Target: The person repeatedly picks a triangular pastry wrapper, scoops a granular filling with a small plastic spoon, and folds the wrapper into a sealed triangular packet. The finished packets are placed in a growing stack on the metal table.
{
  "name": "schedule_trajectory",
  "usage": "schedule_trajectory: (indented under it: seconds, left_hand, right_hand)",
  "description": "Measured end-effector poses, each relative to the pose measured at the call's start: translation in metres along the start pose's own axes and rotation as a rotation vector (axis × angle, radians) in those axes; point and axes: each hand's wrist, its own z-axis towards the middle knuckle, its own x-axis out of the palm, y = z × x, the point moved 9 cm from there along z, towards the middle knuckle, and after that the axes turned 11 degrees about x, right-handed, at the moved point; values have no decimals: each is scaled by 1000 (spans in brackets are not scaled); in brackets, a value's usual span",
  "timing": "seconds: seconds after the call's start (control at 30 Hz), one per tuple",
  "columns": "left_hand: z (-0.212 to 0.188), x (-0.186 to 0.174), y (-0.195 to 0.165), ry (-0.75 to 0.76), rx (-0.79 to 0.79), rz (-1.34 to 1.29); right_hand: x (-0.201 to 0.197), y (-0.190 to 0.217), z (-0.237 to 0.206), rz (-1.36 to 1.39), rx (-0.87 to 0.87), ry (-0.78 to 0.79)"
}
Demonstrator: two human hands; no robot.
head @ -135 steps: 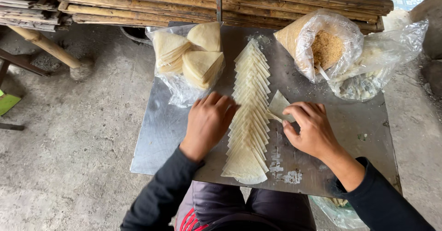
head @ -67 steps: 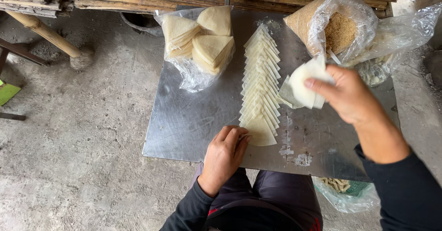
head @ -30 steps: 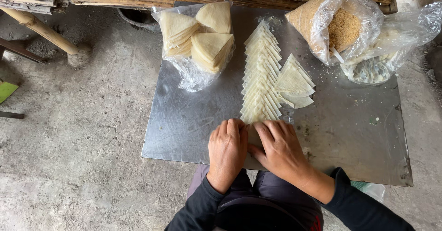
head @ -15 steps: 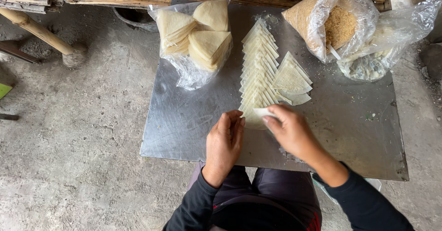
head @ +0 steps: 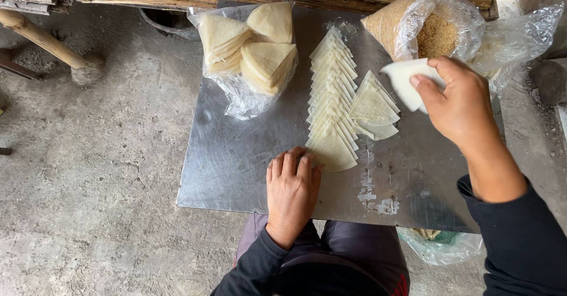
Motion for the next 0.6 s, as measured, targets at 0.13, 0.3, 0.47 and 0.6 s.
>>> schedule_trajectory:
  seconds: [0.13,0.3,0.47,0.6]
  left_hand:
    - [0,-2,-2,4,9,-14]
    - [3,-4,2,-8,-22,-31]
    - [5,-6,4,-36,-49,0]
    - [3,3,9,-3,-89,5]
  right_hand:
    - [42,19,-15,-378,-269,-125]
    - [85,27,-44,-448,-335,-58]
    - [75,42,-64,-302,-307,34]
    - [86,83,-104,-32,-407,174]
